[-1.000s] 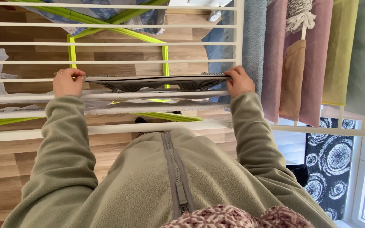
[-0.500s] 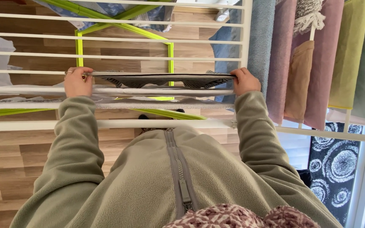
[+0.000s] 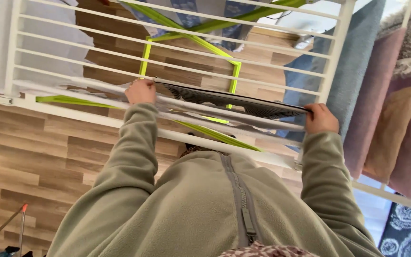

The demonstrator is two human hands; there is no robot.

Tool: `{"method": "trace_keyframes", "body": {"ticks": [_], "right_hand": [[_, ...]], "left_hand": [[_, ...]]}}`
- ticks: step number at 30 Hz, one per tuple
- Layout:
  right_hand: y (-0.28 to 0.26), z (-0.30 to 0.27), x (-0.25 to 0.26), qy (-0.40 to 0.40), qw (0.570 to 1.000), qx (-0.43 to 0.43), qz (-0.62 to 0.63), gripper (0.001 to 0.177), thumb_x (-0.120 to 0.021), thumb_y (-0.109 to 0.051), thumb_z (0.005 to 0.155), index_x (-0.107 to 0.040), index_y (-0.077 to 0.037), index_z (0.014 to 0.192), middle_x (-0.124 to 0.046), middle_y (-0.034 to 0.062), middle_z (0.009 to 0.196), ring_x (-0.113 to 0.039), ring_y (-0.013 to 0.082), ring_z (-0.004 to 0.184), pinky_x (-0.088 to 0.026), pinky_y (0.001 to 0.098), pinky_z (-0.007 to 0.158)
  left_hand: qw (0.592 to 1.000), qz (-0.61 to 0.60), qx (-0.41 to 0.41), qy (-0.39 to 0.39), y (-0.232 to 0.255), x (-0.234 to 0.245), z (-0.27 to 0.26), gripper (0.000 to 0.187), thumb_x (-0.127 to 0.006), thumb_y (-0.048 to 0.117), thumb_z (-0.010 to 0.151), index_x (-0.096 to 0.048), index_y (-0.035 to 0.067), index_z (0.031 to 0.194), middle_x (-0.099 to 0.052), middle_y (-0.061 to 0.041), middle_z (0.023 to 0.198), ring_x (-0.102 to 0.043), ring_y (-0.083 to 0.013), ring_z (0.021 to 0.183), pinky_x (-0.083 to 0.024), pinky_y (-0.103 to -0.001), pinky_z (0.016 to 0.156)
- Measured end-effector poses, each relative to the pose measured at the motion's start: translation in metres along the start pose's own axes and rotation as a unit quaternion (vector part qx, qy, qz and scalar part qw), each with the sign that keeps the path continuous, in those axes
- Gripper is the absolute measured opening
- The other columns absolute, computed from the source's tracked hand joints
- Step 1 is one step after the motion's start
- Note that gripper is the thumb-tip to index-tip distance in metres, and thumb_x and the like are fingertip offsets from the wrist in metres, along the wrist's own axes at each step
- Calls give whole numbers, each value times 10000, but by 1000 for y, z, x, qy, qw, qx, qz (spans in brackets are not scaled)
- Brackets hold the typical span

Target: The person takes several pieces of clothing from a blue laundry bin and hangs them on a white indoor drying rack. Items handled include a striped shirt, a black garment, a light-colored sock, a purple top, and a dark blue garment. The person unfolds each item and places it on the rack bars.

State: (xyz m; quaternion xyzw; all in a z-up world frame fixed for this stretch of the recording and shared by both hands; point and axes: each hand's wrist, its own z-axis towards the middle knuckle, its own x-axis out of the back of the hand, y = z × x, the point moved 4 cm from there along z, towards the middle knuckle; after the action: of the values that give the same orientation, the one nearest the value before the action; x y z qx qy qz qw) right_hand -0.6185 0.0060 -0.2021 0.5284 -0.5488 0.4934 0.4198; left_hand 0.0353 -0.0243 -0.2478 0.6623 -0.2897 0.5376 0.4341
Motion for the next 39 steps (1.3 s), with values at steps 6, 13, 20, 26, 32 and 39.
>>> {"method": "trace_keyframes", "body": {"ticks": [6, 13, 20, 26, 32, 39], "right_hand": [[-5, -2, 13, -5, 1000, -7, 8, 207, -619, -263, 1061, -678, -267, 1260, -644, -5, 1205, -701, 257, 1107, -587, 427, 952], [-9, -4, 15, -23, 999, -25, 15, 204, -607, -300, 1065, -670, -296, 1260, -638, -28, 1203, -698, 249, 1108, -593, 434, 950], [-9, -6, 14, 11, 1000, -12, 10, 191, -628, -284, 1053, -669, -289, 1240, -633, -33, 1180, -705, 252, 1087, -604, 427, 928], [-21, -9, 31, 4, 999, -9, 34, 187, -611, -224, 1065, -683, -211, 1236, -657, 48, 1193, -700, 334, 1090, -601, 481, 929], [-11, -7, 18, 18, 1000, -2, 18, 189, -635, -256, 1048, -675, -279, 1231, -641, -38, 1172, -710, 249, 1072, -612, 420, 903], [-15, -7, 20, 34, 999, -4, 17, 202, -648, -267, 1026, -670, -305, 1223, -636, -59, 1167, -712, 233, 1052, -612, 416, 889]], "left_hand": [[989, -1, 123, -84, 26, 0, -11, 312, -640, 369, 913, -780, 250, 1165, -751, -74, 1214, -629, -367, 1264, -18, -600, 1220], [991, -47, 120, -35, 17, 4, -12, 243, -669, 398, 895, -784, 272, 1068, -774, 0, 1119, -676, -292, 1180, -38, -585, 1221], [1000, -17, -24, 8, -25, -8, 29, 206, -715, 454, 824, -771, 270, 897, -694, -24, 955, -700, -317, 942, -496, -507, 916], [999, -38, -13, -36, -30, -40, 47, 182, -748, 388, 799, -793, 223, 861, -623, -90, 940, -704, -378, 911, -563, -504, 842], [996, -86, -6, 2, -3, 10, 25, 222, -767, 351, 845, -747, 131, 862, -606, -119, 939, -685, -401, 962, -552, -490, 885], [997, -79, 15, 3, -1, 11, 13, 224, -790, 413, 864, -666, 231, 904, -594, 7, 907, -701, -269, 936, -563, -420, 852]]}}
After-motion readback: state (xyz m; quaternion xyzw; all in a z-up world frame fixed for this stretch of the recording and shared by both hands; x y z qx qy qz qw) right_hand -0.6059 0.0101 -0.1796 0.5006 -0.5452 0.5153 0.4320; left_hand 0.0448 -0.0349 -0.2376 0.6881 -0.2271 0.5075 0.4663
